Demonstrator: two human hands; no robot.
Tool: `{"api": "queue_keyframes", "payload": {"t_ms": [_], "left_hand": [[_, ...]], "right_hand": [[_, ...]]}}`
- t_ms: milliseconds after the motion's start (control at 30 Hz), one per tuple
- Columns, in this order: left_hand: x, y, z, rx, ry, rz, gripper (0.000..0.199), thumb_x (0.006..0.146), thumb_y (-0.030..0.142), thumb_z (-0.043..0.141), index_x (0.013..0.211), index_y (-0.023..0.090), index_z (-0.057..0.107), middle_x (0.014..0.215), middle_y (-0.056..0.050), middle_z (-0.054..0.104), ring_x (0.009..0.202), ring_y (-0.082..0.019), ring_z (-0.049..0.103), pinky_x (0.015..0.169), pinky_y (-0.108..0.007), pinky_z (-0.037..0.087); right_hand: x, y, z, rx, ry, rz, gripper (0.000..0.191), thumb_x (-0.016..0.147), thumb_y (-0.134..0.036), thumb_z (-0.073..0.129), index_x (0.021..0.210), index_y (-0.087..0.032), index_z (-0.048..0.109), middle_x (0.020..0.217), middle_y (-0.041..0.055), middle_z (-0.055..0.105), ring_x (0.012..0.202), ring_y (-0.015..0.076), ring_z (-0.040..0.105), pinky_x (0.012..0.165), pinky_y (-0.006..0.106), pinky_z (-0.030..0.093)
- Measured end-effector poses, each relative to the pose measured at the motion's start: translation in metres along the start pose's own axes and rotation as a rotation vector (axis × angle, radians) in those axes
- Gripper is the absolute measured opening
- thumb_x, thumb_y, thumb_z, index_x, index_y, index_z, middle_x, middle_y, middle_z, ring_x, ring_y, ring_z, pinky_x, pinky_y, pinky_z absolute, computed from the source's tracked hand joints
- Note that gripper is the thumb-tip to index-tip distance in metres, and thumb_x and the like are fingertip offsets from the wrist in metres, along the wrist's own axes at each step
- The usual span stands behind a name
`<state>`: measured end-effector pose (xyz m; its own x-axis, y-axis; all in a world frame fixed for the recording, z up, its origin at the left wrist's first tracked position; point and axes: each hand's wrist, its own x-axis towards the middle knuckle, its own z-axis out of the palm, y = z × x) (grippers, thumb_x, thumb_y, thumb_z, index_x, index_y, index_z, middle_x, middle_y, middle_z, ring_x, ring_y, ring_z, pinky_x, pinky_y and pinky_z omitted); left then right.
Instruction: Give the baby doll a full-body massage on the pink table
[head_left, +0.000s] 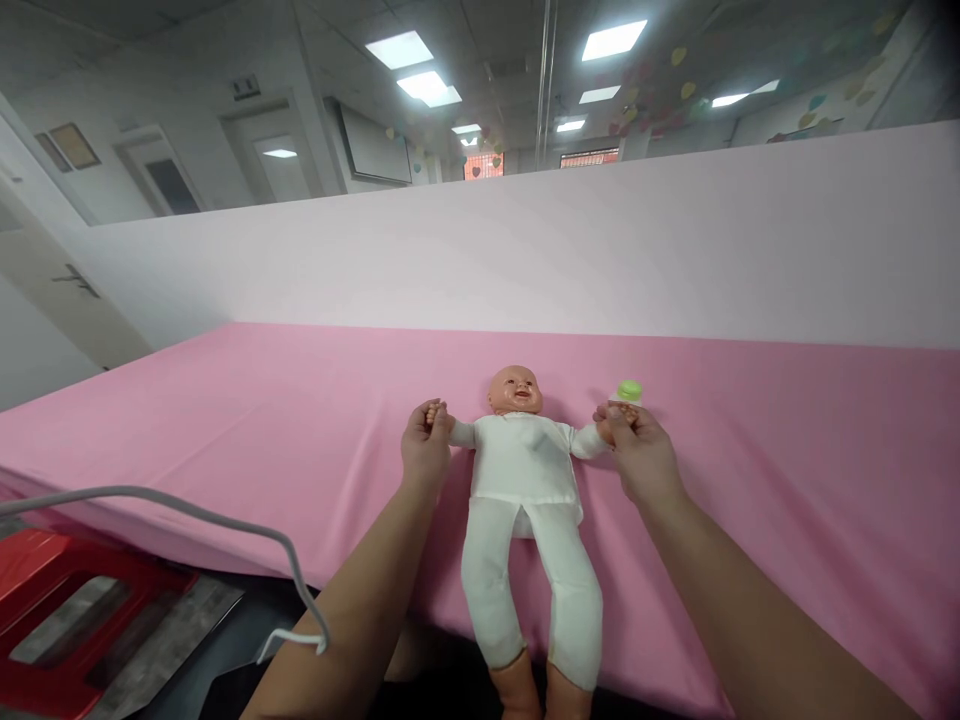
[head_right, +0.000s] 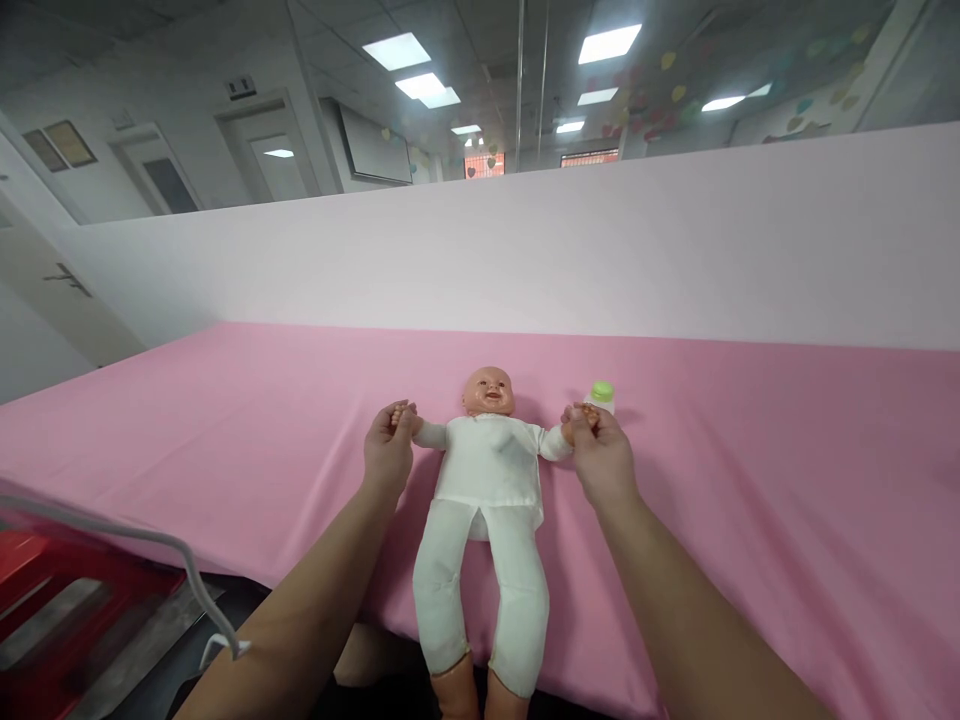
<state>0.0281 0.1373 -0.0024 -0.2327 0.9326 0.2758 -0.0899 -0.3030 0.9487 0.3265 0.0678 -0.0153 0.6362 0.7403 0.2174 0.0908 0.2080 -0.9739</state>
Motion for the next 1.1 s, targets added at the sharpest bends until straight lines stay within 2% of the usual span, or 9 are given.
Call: {"api": "queue_keyframes", "payload": {"t_ms": [67, 167, 300, 600, 667, 767, 933, 1000, 1100], "left_hand": [[-0.014, 0.005, 0.007, 0.132, -0.101, 0.066, 0.028, 0.091, 0.03, 0.073, 0.118, 0.023, 0.074, 0.114, -0.007, 0.075, 0.106, -0.022, 0.07, 0.098, -0.035, 0.055], [-0.032, 0.01, 0.015, 0.347, -0.274, 0.211, 0.035, 0.085, 0.025, 0.077, 0.12, 0.026, 0.076, 0.108, -0.006, 0.078, 0.102, -0.025, 0.072, 0.102, -0.039, 0.054], [-0.042, 0.01, 0.02, 0.6, -0.524, 0.439, 0.041, 0.089, 0.024, 0.071, 0.13, 0.029, 0.072, 0.13, -0.009, 0.074, 0.125, -0.029, 0.067, 0.113, -0.045, 0.048], [-0.04, 0.008, 0.022, 0.654, -0.671, 0.519, 0.041, 0.09, 0.018, 0.067, 0.13, 0.028, 0.072, 0.134, -0.009, 0.072, 0.131, -0.03, 0.064, 0.119, -0.047, 0.043], [-0.04, 0.009, 0.021, 0.6, -0.633, 0.453, 0.041, 0.088, 0.02, 0.07, 0.128, 0.028, 0.073, 0.132, -0.008, 0.073, 0.13, -0.03, 0.064, 0.119, -0.046, 0.043], [-0.037, 0.013, 0.017, 0.472, -0.449, 0.282, 0.04, 0.085, 0.023, 0.076, 0.125, 0.028, 0.075, 0.12, -0.007, 0.077, 0.118, -0.029, 0.069, 0.112, -0.042, 0.049], [-0.01, 0.01, 0.003, 0.201, -0.084, 0.037, 0.028, 0.094, 0.027, 0.069, 0.121, 0.022, 0.074, 0.121, -0.008, 0.075, 0.113, -0.024, 0.069, 0.103, -0.037, 0.053], [0.005, 0.005, -0.005, 0.042, 0.048, -0.066, 0.024, 0.095, 0.028, 0.067, 0.116, 0.02, 0.073, 0.123, -0.01, 0.074, 0.115, -0.022, 0.068, 0.103, -0.036, 0.053], [0.024, -0.006, -0.016, -0.15, 0.223, -0.286, 0.013, 0.095, 0.026, 0.065, 0.102, 0.017, 0.072, 0.108, -0.009, 0.074, 0.099, -0.019, 0.07, 0.092, -0.035, 0.057]], "right_hand": [[-0.017, -0.011, 0.009, -0.162, -0.084, -0.123, 0.037, 0.091, -0.053, 0.069, 0.113, -0.023, 0.074, 0.116, 0.0073, 0.077, 0.11, 0.0265, 0.071, 0.104, 0.046, 0.053], [-0.039, -0.018, 0.021, -0.284, -0.25, -0.248, 0.036, 0.093, -0.049, 0.066, 0.12, -0.026, 0.074, 0.116, 0.0064, 0.078, 0.108, 0.0264, 0.072, 0.099, 0.042, 0.056], [-0.054, -0.019, 0.031, -0.445, -0.495, -0.424, 0.031, 0.096, -0.037, 0.06, 0.123, -0.027, 0.073, 0.118, 0.0062, 0.078, 0.106, 0.0266, 0.073, 0.094, 0.042, 0.058], [-0.06, -0.028, 0.037, -0.641, -0.67, -0.629, 0.029, 0.098, -0.021, 0.051, 0.115, -0.026, 0.073, 0.119, 0.0061, 0.076, 0.114, 0.0276, 0.068, 0.098, 0.045, 0.055], [-0.06, -0.026, 0.036, -0.621, -0.66, -0.628, 0.029, 0.098, -0.022, 0.051, 0.118, -0.025, 0.072, 0.122, 0.0079, 0.075, 0.116, 0.0284, 0.067, 0.1, 0.046, 0.054], [-0.053, -0.022, 0.032, -0.524, -0.561, -0.529, 0.029, 0.1, -0.03, 0.053, 0.123, -0.024, 0.071, 0.119, 0.0087, 0.076, 0.11, 0.0275, 0.07, 0.097, 0.045, 0.055], [-0.025, -0.007, 0.013, -0.276, -0.145, -0.172, 0.032, 0.096, -0.048, 0.063, 0.118, -0.026, 0.071, 0.117, 0.006, 0.077, 0.107, 0.025, 0.071, 0.099, 0.043, 0.055], [-0.009, 0.004, 0.004, -0.141, -0.072, -0.057, 0.033, 0.094, -0.05, 0.066, 0.115, -0.025, 0.071, 0.117, 0.0058, 0.077, 0.108, 0.0238, 0.072, 0.1, 0.042, 0.055], [0.012, 0.021, -0.007, 0.106, 0.021, 0.159, 0.029, 0.09, -0.047, 0.072, 0.106, -0.022, 0.071, 0.104, 0.006, 0.077, 0.094, 0.0218, 0.074, 0.087, 0.038, 0.062]]}}
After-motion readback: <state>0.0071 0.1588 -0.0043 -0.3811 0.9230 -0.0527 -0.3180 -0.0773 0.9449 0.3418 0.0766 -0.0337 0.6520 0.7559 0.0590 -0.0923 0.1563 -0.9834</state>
